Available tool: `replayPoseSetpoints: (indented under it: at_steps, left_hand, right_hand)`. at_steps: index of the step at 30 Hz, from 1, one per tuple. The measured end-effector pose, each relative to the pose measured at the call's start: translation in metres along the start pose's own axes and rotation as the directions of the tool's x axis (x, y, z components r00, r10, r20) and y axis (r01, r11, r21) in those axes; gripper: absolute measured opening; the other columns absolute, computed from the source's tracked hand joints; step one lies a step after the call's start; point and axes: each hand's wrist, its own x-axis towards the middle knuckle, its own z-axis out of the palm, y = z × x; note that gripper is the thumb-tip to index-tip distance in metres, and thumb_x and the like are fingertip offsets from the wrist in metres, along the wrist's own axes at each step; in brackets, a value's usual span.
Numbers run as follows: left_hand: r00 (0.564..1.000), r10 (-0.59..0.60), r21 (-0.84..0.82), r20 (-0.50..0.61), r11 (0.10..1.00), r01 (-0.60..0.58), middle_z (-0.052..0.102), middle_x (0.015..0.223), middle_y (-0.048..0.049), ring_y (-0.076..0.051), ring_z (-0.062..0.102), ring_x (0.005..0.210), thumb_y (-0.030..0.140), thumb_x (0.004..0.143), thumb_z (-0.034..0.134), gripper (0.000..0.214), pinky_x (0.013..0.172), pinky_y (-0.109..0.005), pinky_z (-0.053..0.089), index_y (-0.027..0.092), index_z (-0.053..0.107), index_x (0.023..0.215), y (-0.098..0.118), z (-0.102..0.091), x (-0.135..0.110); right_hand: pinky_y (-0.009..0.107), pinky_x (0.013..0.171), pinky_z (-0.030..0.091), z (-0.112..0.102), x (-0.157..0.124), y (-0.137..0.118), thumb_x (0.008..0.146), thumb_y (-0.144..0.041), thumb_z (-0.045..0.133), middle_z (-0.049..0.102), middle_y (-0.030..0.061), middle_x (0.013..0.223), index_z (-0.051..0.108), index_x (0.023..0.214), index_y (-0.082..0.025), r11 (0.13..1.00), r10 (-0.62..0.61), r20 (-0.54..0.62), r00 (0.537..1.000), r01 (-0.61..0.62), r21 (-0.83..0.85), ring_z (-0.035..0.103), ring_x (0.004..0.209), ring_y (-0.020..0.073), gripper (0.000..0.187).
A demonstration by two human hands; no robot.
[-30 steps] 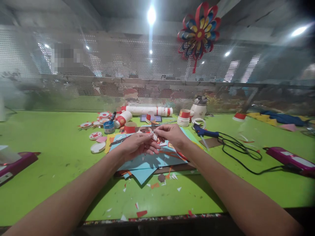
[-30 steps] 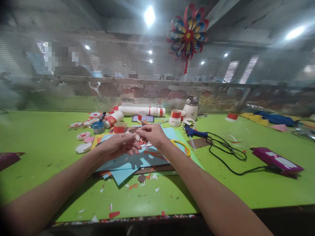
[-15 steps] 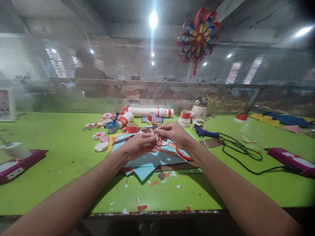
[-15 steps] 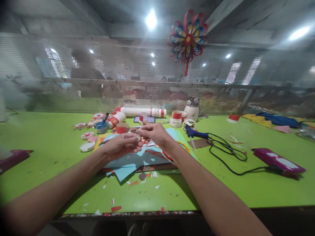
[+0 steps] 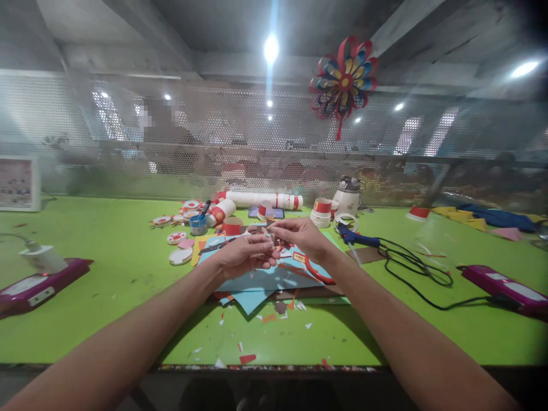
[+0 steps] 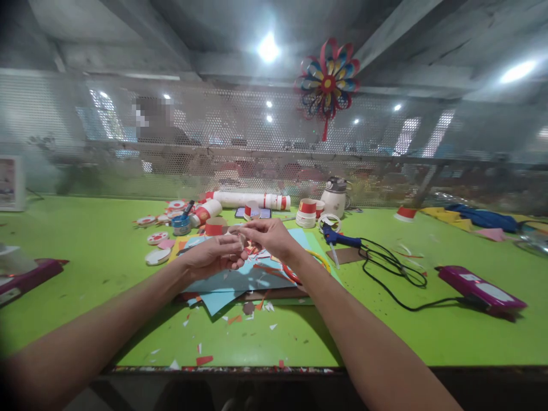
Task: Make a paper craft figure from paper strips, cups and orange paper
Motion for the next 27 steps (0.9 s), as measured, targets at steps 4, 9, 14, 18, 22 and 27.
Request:
replayPoseSetpoints:
  at_steps: [4,9,14,18,22,27]
  left_hand:
    - [1.0,-0.001,0.015,-0.022,1.0,0.001,0.069,0.077,-0.0072,-0.011,0.065,0.064,0.022,0.076,0.07,0.015,0.059,-0.02,0.049,0.011,0.062,0.082,0.001,-0.005,0.001]
    - [0.999,-0.001,0.037,-0.043,0.999,0.002,0.07,0.083,-0.0107,-0.012,0.065,0.066,0.02,0.077,0.069,0.016,0.061,-0.022,0.05,0.01,0.065,0.089,0.002,-0.01,0.003]
    - [0.998,-0.022,0.048,-0.056,0.999,0.025,0.071,0.083,-0.0111,-0.012,0.065,0.066,0.017,0.078,0.068,0.013,0.062,-0.022,0.051,0.009,0.067,0.088,0.001,-0.014,0.004]
    - [0.998,-0.031,0.048,-0.061,0.998,0.034,0.07,0.081,-0.0108,-0.013,0.066,0.069,0.017,0.078,0.068,0.013,0.062,-0.022,0.051,0.008,0.067,0.087,0.0,-0.016,0.005]
    - [0.997,-0.031,0.047,-0.068,0.998,0.034,0.069,0.079,-0.0097,-0.013,0.066,0.068,0.018,0.077,0.068,0.013,0.061,-0.022,0.05,0.008,0.067,0.085,-0.002,-0.017,0.007]
    - [0.998,-0.019,0.061,-0.065,0.998,0.023,0.069,0.079,-0.0097,-0.013,0.065,0.069,0.019,0.076,0.07,0.014,0.062,-0.022,0.05,0.008,0.068,0.084,-0.002,-0.016,0.007]
  right_hand:
    - [0.028,0.064,0.046,-0.004,-0.003,-0.008,0.082,-0.032,0.058,0.069,0.0054,0.083,0.072,0.099,-0.017,0.985,-0.115,0.009,0.993,0.115,-0.126,0.059,0.071,0.0141,0.027]
    - [0.03,0.07,0.047,0.002,-0.008,-0.011,0.083,-0.02,0.055,0.071,0.0072,0.096,0.072,0.1,-0.02,0.843,-0.272,0.122,0.955,0.298,-0.447,0.062,0.083,0.0181,0.023]
    - [0.028,0.068,0.046,0.008,-0.01,-0.005,0.084,-0.021,0.056,0.071,0.0076,0.095,0.072,0.097,-0.019,0.812,-0.309,0.115,0.944,0.325,-0.484,0.063,0.083,0.0179,0.021]
    - [0.028,0.067,0.046,0.007,-0.008,0.002,0.082,-0.017,0.056,0.07,0.0068,0.091,0.072,0.093,-0.019,0.82,-0.303,0.108,0.947,0.317,-0.476,0.062,0.08,0.0175,0.02]
    - [0.027,0.067,0.046,0.007,-0.006,0.01,0.08,-0.015,0.056,0.07,0.0059,0.088,0.072,0.09,-0.019,0.82,-0.302,0.091,0.949,0.307,-0.482,0.062,0.076,0.0165,0.02]
    - [0.026,0.064,0.047,0.009,-0.006,0.013,0.079,-0.017,0.057,0.071,0.0048,0.087,0.07,0.102,-0.019,0.886,-0.237,0.045,0.97,0.235,-0.399,0.062,0.072,0.0148,0.027]
